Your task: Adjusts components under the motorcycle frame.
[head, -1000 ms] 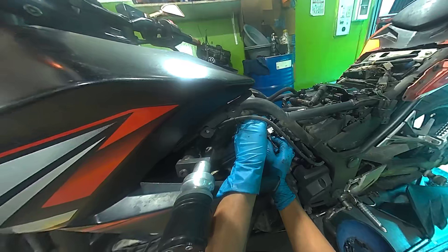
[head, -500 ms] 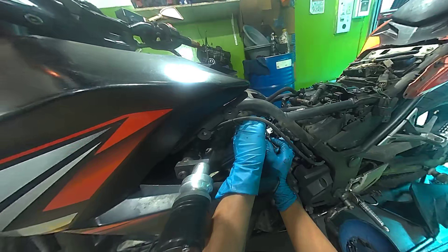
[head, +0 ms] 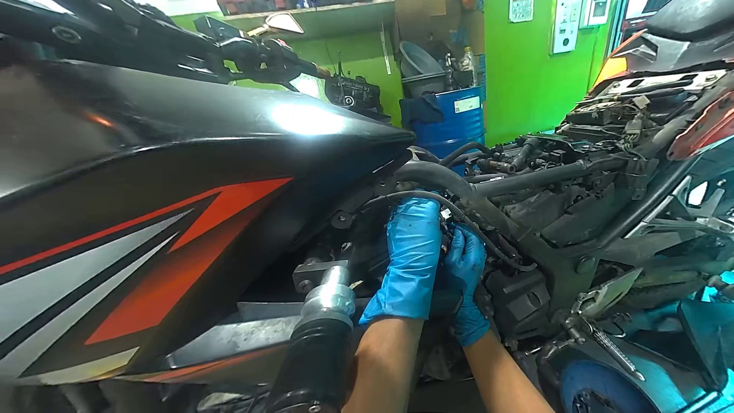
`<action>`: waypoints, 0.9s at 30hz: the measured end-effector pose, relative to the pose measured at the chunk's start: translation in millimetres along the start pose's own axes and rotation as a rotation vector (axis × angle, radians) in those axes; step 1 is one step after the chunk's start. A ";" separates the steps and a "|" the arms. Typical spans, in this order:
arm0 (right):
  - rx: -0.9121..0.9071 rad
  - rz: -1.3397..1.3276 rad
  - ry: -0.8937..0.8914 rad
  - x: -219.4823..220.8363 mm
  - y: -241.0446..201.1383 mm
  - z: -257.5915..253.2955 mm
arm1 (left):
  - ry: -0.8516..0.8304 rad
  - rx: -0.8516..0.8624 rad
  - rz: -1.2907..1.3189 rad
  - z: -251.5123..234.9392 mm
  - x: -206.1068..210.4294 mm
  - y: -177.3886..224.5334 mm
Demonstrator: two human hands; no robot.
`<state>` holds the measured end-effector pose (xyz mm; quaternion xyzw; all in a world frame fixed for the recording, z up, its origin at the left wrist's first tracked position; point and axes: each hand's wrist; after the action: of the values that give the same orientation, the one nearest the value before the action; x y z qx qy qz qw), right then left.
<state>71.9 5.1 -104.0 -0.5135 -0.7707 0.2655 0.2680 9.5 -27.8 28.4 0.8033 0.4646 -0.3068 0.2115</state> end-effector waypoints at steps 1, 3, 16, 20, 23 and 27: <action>-0.015 -0.005 -0.010 -1.2 1.2 0.1 | -0.002 0.000 -0.002 -0.1 -0.3 -0.1; -0.031 -0.002 -0.063 -4.7 2.2 -1.4 | -0.056 -0.017 -0.009 -0.6 -3.3 1.3; -0.114 0.090 -0.054 -15.7 3.7 -11.4 | -0.002 0.008 0.024 5.1 -1.3 0.7; -0.122 0.090 -0.058 -20.4 0.3 -12.7 | -0.017 0.009 0.015 5.7 -2.6 -0.4; -0.063 0.066 -0.183 -23.2 2.9 -11.2 | -0.009 -0.008 0.015 1.5 -1.4 1.6; -0.122 0.091 -0.074 -19.5 4.2 -8.0 | -0.002 0.005 0.002 2.3 -0.3 0.2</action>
<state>86.5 -10.7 -103.8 -0.5534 -0.7706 0.2486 0.1951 8.9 -29.5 27.0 0.8040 0.4627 -0.3086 0.2103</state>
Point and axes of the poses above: each hand's wrist, its own z-axis away from the middle knuckle, its own x-axis out of the palm, y = z × x
